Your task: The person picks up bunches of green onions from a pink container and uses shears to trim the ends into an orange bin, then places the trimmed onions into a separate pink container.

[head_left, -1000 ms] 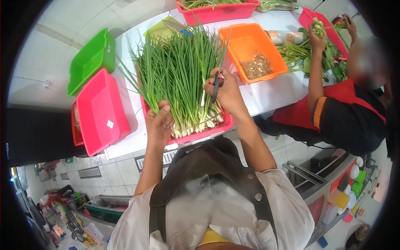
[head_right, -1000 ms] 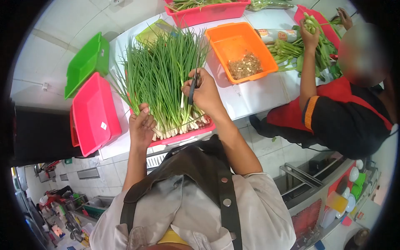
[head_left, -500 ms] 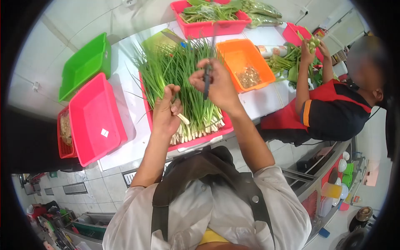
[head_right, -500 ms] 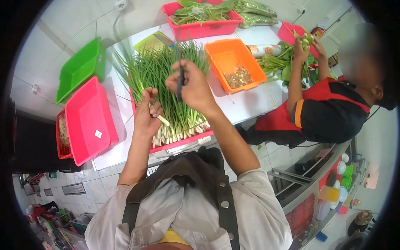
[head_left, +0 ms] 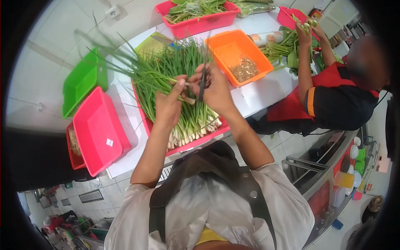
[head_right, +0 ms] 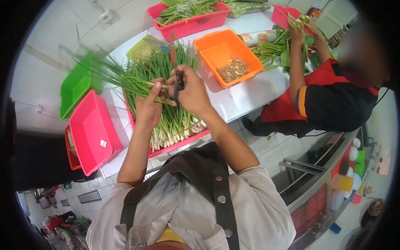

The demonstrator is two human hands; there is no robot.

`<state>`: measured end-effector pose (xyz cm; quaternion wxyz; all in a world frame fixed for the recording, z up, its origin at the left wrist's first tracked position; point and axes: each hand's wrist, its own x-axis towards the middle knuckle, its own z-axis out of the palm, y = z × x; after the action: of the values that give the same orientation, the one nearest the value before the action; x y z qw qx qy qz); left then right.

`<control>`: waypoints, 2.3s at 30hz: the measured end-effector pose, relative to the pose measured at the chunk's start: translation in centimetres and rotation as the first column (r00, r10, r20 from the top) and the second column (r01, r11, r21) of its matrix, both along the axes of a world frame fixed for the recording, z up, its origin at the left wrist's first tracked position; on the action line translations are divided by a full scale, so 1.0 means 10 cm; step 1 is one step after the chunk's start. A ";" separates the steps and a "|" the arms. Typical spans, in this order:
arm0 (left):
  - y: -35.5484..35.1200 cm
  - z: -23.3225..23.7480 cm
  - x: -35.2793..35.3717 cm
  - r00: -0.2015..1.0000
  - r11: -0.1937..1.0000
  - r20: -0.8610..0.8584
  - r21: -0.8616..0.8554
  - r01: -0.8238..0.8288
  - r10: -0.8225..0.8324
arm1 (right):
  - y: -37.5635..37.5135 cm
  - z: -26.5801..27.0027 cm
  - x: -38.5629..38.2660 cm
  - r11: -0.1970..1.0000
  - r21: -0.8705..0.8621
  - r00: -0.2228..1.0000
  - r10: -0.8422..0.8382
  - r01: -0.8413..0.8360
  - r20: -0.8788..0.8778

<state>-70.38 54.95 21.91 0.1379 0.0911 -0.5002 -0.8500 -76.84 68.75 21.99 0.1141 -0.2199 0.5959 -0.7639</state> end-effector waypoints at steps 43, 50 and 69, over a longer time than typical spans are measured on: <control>1.67 -0.41 -2.25 0.972 0.990 0.224 -0.105 0.091 -0.066 | 1.72 -0.88 -1.00 0.989 0.127 0.933 -0.119 0.080 0.339; 1.59 -0.57 -2.23 0.969 0.986 0.230 -0.115 0.120 -0.091 | 1.75 -0.94 -0.96 0.990 0.128 0.909 -0.098 0.050 0.405; 1.06 0.02 -1.56 0.957 0.889 0.068 -0.357 0.287 -0.282 | 1.35 -0.44 -1.11 0.971 -0.141 0.977 -0.176 0.191 0.117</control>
<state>-85.98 65.55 22.12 0.0229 -0.0039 -0.6573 -0.7532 -87.93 82.22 17.56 0.0568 -0.1317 0.5472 -0.8246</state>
